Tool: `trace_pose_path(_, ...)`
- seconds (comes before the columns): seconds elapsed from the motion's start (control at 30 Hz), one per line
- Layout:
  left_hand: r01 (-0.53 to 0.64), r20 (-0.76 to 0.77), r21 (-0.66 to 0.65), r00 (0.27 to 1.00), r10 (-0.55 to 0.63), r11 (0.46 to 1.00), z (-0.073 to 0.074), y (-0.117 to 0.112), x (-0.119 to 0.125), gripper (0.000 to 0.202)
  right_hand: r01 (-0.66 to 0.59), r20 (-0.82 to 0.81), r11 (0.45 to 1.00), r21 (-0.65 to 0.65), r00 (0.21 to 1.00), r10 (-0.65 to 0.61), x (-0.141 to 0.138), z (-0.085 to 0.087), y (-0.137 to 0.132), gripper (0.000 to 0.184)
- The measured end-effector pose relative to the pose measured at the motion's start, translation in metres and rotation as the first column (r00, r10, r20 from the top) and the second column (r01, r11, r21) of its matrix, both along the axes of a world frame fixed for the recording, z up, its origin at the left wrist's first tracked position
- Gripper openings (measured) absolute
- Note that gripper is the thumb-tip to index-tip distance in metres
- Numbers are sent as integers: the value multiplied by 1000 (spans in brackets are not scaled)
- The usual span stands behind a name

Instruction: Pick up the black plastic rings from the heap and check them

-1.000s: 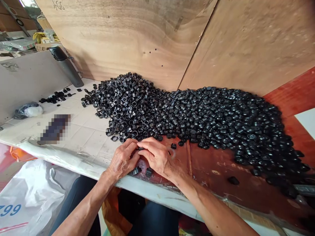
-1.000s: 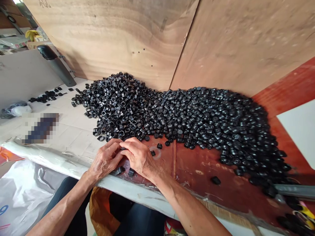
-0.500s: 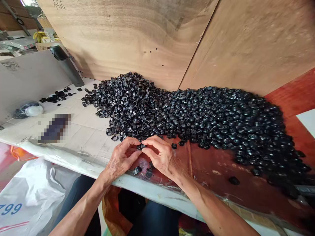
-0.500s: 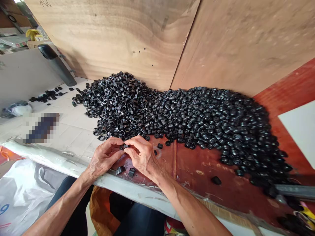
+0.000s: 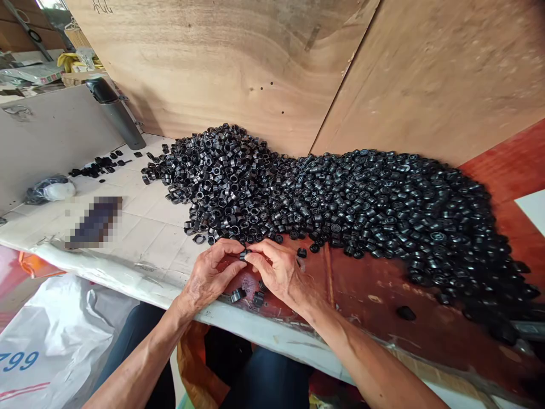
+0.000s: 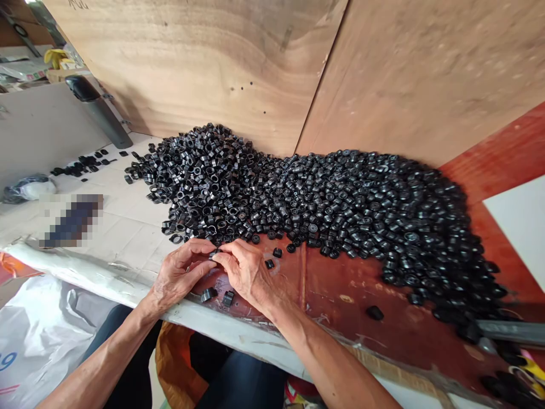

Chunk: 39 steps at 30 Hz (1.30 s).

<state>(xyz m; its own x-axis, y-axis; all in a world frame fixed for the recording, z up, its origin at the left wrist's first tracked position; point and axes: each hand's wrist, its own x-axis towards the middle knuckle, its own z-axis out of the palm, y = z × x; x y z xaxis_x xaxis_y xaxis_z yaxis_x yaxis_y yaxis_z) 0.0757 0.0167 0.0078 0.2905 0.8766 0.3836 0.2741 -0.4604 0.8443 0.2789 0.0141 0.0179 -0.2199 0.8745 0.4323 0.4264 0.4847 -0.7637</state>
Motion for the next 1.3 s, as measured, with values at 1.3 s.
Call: trace_pose_path(1.3, -16, -112, 68, 993, 23, 998, 8, -2, 2, 15, 75, 54, 997, 6, 996, -75, 0, 2, -3, 14)
